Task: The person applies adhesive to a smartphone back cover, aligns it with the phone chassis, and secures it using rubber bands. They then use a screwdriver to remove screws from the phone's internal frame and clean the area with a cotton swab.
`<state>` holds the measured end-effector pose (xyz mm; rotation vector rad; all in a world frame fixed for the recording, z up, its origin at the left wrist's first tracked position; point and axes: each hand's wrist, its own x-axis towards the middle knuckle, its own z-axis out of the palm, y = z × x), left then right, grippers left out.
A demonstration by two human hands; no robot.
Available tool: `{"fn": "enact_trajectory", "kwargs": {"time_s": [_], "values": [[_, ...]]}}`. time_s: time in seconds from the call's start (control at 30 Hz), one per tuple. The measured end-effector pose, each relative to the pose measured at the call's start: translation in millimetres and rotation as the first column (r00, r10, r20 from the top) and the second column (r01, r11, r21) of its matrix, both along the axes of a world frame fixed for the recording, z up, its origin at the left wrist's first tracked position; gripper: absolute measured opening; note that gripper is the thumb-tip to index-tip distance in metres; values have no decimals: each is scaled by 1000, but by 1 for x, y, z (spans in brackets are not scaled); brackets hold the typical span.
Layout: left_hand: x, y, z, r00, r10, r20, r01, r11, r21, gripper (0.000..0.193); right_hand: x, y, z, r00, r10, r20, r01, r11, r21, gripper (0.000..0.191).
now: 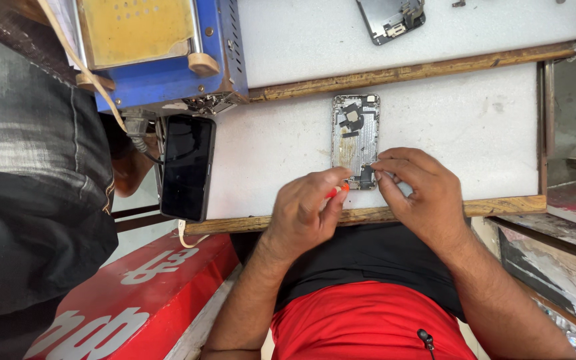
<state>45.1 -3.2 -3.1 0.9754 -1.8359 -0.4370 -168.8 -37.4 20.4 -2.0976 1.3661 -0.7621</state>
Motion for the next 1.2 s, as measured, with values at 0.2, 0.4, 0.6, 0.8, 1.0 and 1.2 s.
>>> {"fn": "enact_trajectory", "kwargs": {"time_s": [0.2,0.4,0.6,0.8,1.0,1.2], "values": [[0,13,32,983,-56,177,41,996,85,50,1,1,2,1000,-16,21,15,998,55,21],[-4,16,53,952,41,303,-91,984,153,20,2,0,2,1000,1,-3,-1,999,47,21],[-5,15,71,923,-59,380,-26,976,214,25,0,1,1,1000,6,3,-6,1000,6,22],[-3,7,75,921,-18,390,-112,945,306,19,-1,0,0,994,53,-96,-54,999,-8,19],[-2,12,82,914,-87,397,-16,969,248,23,2,-1,-2,994,35,-101,-35,999,8,16],[-5,11,79,914,-5,406,-110,960,258,21,1,-1,-1,994,30,-101,-29,1000,6,16]]}}
